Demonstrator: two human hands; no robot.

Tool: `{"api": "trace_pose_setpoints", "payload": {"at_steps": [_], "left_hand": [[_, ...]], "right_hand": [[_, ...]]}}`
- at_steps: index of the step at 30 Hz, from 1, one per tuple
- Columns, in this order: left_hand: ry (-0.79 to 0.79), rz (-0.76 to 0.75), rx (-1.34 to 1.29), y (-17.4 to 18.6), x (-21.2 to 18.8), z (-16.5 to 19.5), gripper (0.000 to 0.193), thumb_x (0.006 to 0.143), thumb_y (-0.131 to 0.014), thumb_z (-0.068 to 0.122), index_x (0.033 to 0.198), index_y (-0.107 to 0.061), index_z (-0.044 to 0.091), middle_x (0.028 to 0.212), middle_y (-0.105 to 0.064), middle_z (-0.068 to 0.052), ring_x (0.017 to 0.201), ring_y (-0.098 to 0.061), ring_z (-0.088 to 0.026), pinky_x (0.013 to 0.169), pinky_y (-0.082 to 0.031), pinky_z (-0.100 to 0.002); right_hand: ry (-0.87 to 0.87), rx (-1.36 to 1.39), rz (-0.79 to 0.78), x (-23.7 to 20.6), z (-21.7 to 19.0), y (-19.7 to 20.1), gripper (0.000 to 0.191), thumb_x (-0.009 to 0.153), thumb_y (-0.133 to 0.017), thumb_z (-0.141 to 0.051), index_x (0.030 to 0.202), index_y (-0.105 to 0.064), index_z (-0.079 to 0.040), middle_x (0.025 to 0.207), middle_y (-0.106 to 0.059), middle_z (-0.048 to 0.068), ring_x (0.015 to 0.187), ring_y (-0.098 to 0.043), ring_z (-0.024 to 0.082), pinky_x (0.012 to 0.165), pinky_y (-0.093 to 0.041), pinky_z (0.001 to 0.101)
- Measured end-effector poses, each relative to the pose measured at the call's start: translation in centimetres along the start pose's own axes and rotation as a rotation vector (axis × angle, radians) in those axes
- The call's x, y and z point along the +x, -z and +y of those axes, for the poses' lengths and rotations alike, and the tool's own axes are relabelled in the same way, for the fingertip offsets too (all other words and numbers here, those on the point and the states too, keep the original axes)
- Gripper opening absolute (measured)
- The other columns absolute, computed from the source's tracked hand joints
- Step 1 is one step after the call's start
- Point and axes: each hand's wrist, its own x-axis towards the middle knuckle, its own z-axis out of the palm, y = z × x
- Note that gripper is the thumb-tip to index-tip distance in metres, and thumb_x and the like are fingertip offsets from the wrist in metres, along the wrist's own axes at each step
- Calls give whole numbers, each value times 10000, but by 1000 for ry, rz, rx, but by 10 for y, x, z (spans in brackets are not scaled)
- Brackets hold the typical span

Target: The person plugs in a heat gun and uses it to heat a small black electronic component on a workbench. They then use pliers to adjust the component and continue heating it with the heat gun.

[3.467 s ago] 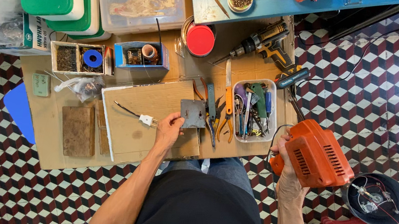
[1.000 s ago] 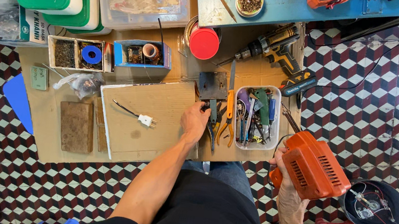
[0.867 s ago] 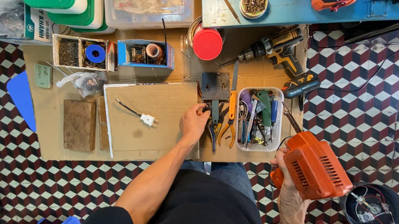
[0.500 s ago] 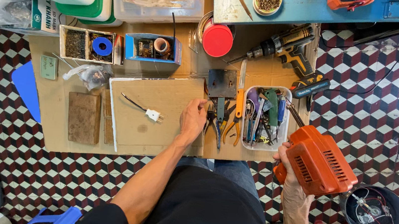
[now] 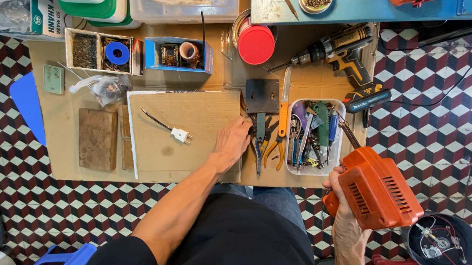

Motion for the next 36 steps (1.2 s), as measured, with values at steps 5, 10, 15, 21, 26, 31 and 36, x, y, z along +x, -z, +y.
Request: {"api": "trace_pose_setpoints", "payload": {"at_steps": [5,10,15,21,26,31,36], "left_hand": [[351,28,-514,11,10,10,409,863,-808,109,1260,-720,73,941,-743,-81,847,-709,-210,797,-590,-317],[539,18,-1421,59,19,41,441,887,-755,77,1296,-606,7,1051,-722,-73,938,-697,-129,861,-579,-255],[475,13,-1617,86,32,72,415,902,-735,66,1285,-591,-4,1061,-717,-89,962,-710,-153,911,-589,-266],[495,51,-1708,82,43,73,335,939,-724,71,1239,-618,-34,1034,-715,-101,930,-712,-162,896,-602,-275],[575,50,-1845,76,45,66,289,945,-741,84,1205,-638,10,1012,-705,-92,900,-701,-165,863,-585,-270],[597,70,-2029,81,47,69,281,920,-755,77,1175,-643,38,1065,-706,-88,977,-692,-166,890,-594,-287],[717,93,-2140,90,53,75,281,880,-745,66,1117,-646,-48,1119,-713,-166,1076,-699,-239,956,-600,-304]], "right_hand": [[-13,52,12,0,-9,-2,255,929,-737,-63,1174,-669,-41,1067,-714,96,876,-724,167,867,-631,330],[-59,91,17,10,-17,-13,311,907,-742,-63,1204,-651,-48,1097,-703,87,860,-718,165,819,-615,329],[0,112,-42,17,-22,-21,341,900,-741,-80,1226,-651,-41,1127,-698,75,857,-707,153,884,-615,343],[-6,63,-74,25,-21,-22,309,922,-748,-104,1204,-659,-11,1041,-707,93,847,-721,175,884,-616,361],[-9,82,-61,28,-27,-23,379,884,-754,-124,1238,-650,-36,1088,-703,91,839,-718,169,873,-619,346],[-21,87,-45,32,-33,-27,388,873,-763,-124,1232,-650,-29,1104,-705,96,828,-719,174,850,-626,345],[3,84,-81,40,-29,-29,414,872,-754,-145,1255,-639,-36,1080,-702,80,845,-717,164,864,-632,344]]}}
